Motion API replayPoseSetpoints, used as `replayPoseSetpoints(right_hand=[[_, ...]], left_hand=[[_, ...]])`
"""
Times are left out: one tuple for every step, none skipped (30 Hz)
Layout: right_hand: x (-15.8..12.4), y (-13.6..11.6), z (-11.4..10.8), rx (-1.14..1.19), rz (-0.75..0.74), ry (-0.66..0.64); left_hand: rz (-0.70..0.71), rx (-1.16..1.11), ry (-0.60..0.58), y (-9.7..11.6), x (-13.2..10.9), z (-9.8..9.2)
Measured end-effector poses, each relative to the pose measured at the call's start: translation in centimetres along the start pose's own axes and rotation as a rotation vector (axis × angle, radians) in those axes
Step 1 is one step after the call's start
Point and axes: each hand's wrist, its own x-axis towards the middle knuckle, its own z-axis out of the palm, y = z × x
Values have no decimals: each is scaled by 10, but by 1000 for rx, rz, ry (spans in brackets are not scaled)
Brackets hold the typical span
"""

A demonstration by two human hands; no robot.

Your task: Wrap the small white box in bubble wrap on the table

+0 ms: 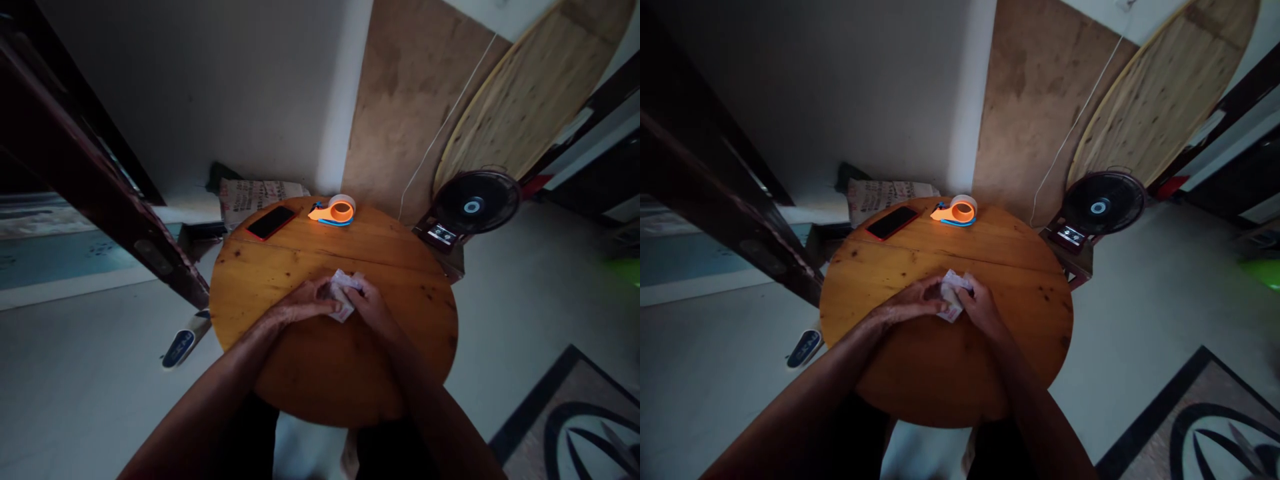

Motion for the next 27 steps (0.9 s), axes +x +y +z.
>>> replayPoseSetpoints(right_hand=[[0,2,0,28,12,1],[1,5,0,54,24,-1],[1,7,-1,80,35,-2],[1,9,-1,105,46,0],[1,11,-1,127,56,4],[1,12,-1,146,67,15],[1,14,-1,164,76,25],[0,15,0,183,84,34],[0,15,0,202,90,43],[0,15,1,225,97,54],[-1,15,2,250,104,63],[-1,15,2,275,119,69],[-2,15,3,301,141,71],[-2,14,3,329,168,70],[-3,13,2,354,197,65],[-3,12,1,373,222,54],[-4,10,0,386,236,37],[-5,9,-1,393,228,16],[-6,7,-2,396,202,-15],[-6,5,-4,396,171,-47],[-7,4,-5,397,144,-79],[-8,2,-5,401,126,-109],[-8,1,-5,405,120,-129],[-8,-1,-4,407,125,-136],[-8,-2,-3,405,135,-135],[-8,-2,-2,400,143,-129],[-8,-3,0,393,148,-121]], left_hand=[[-17,-38,-22,-1,1,-1],[-41,-94,-44,-3,1,-1],[-68,-153,-62,-4,2,-1],[-87,-189,-59,-6,3,0],[-106,-213,-59,-7,4,0],[-123,-225,-64,-7,4,1],[-140,-228,-66,-7,5,1],[-154,-223,-65,-6,5,1],[-165,-216,-57,-4,5,1],[-170,-209,-46,-2,5,1],[-174,-203,-36,0,5,1],[-179,-199,-27,2,5,1],[-183,-197,-22,3,5,1],[-187,-195,-22,4,5,1],[-190,-194,-23,4,5,1],[-191,-190,-24,4,5,1],[-192,-185,-22,3,5,0],[-192,-178,-17,2,5,0],[-193,-169,-10,1,6,0],[-196,-161,-1,-1,6,-1],[-198,-155,7,-2,6,-1],[-200,-150,13,-4,6,-2],[-200,-145,17,-5,6,-2],[-196,-141,17,-6,6,-2],[-190,-136,16,-6,6,-2],[-184,-134,16,-6,6,-1],[-179,-136,19,-7,6,-1]])
